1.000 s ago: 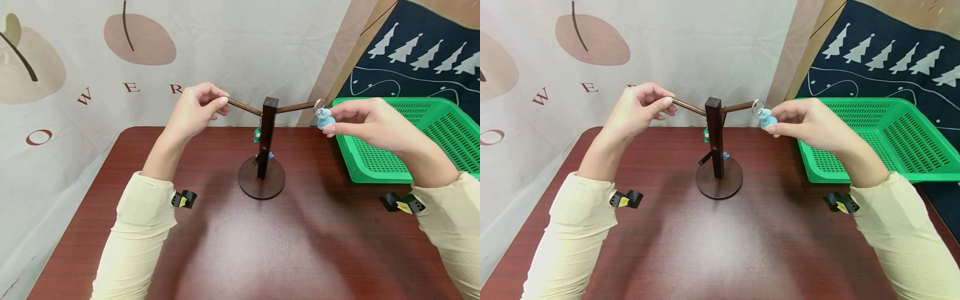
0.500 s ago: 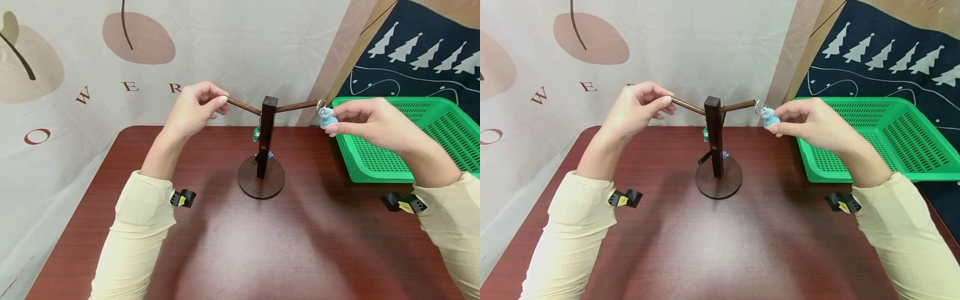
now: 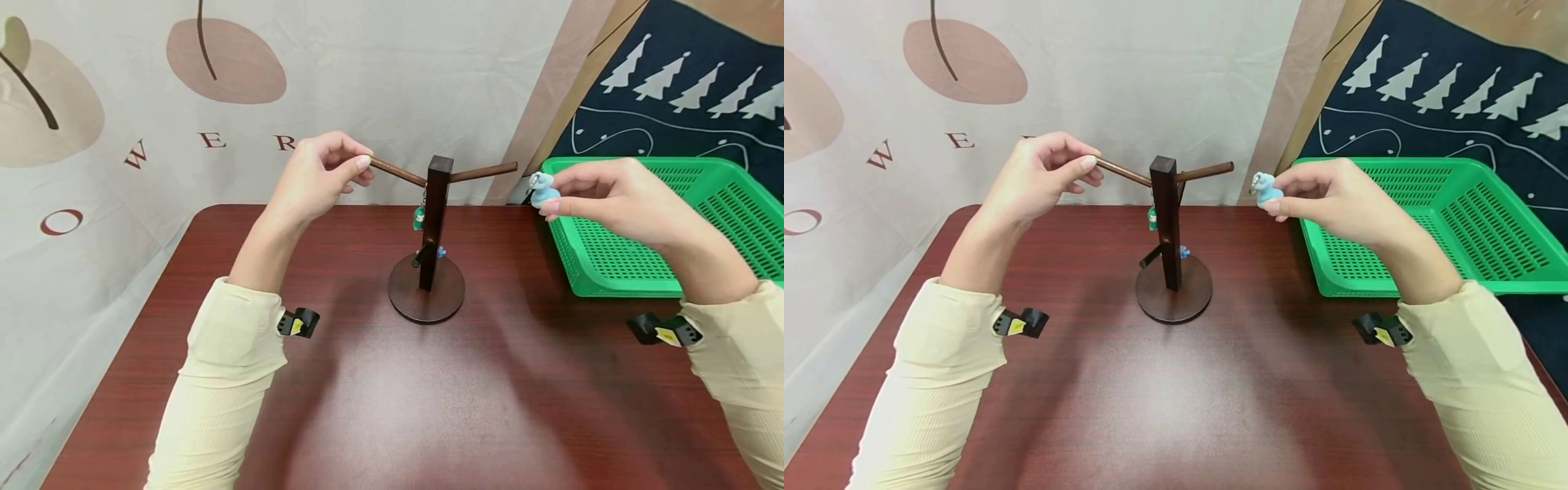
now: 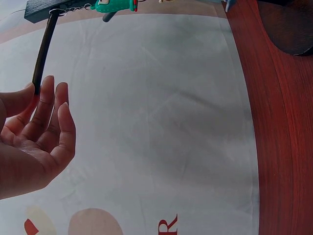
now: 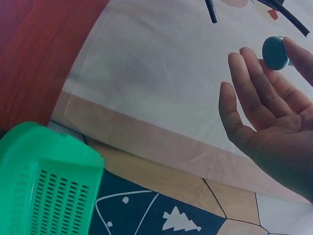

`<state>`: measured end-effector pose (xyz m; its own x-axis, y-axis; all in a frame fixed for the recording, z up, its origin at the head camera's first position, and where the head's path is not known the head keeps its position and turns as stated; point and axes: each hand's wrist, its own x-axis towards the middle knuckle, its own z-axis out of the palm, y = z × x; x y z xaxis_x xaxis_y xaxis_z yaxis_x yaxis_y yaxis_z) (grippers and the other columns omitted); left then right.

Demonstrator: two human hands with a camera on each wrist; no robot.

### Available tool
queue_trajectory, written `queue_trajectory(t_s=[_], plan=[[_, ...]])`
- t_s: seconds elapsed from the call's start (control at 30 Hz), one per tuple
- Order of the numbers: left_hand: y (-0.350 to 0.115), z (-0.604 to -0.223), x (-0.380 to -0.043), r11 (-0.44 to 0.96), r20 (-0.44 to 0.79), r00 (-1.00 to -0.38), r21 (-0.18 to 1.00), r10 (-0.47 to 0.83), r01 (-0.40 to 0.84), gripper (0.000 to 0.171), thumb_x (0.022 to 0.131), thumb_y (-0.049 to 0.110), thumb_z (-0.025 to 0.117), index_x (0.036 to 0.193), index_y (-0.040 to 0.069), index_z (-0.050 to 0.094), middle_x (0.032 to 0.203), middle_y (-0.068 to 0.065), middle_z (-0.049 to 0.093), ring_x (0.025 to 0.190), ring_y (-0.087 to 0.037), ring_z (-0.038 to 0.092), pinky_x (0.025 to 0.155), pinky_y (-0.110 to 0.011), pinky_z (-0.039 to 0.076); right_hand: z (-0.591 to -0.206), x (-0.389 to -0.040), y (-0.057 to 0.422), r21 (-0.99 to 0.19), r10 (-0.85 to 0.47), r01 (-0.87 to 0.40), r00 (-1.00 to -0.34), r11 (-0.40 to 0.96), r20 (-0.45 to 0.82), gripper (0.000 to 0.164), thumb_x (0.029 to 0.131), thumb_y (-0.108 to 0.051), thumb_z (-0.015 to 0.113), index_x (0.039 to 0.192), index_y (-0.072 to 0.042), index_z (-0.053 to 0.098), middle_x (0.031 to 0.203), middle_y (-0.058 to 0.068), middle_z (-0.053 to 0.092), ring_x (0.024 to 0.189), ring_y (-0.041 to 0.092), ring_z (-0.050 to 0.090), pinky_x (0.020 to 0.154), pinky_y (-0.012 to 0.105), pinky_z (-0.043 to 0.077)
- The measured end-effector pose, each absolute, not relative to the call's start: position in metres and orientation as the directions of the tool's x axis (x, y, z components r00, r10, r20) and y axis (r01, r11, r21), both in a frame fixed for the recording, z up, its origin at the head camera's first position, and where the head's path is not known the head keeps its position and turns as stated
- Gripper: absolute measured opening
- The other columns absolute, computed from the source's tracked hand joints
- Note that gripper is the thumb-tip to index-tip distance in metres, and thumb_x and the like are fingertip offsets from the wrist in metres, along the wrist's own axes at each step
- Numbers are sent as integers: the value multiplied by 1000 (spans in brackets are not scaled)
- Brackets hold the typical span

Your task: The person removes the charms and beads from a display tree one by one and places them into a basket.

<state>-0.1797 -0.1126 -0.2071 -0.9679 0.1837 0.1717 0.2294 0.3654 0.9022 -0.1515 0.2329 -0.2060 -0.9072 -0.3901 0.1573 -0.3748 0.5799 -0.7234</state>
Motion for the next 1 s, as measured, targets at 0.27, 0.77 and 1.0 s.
queue_trajectory(t_s=[0.27, 0.77, 1.0], plan=[[-113, -206, -179, 381, 166, -968, 896, 186, 227, 13, 90, 10, 58, 100, 3, 62, 85, -7, 65, 81, -17, 62, 72, -30, 48, -208, -153, 244, -724, -345, -337, -927, 601, 145, 20, 82, -11, 69, 100, -4, 66, 83, 5, 67, 72, 12, 61, 66, 14, 47], [-113, -206, -179, 387, 166, -969, 894, 184, 227, 13, 90, 10, 58, 100, 3, 62, 85, -7, 66, 81, -17, 62, 72, -30, 48, -218, -157, 276, -774, -249, -212, -966, 597, 72, 18, 86, -9, 63, 104, -9, 66, 82, -3, 68, 73, 9, 65, 71, 9, 44], [-112, -206, -179, 389, 176, -967, 890, 186, 237, 13, 90, 10, 58, 100, 2, 62, 83, -6, 66, 80, -16, 62, 69, -27, 48, -221, -158, 290, -787, -221, -176, -974, 591, 52, 18, 86, -12, 64, 103, -6, 65, 79, 4, 69, 71, 11, 65, 69, 10, 47]])
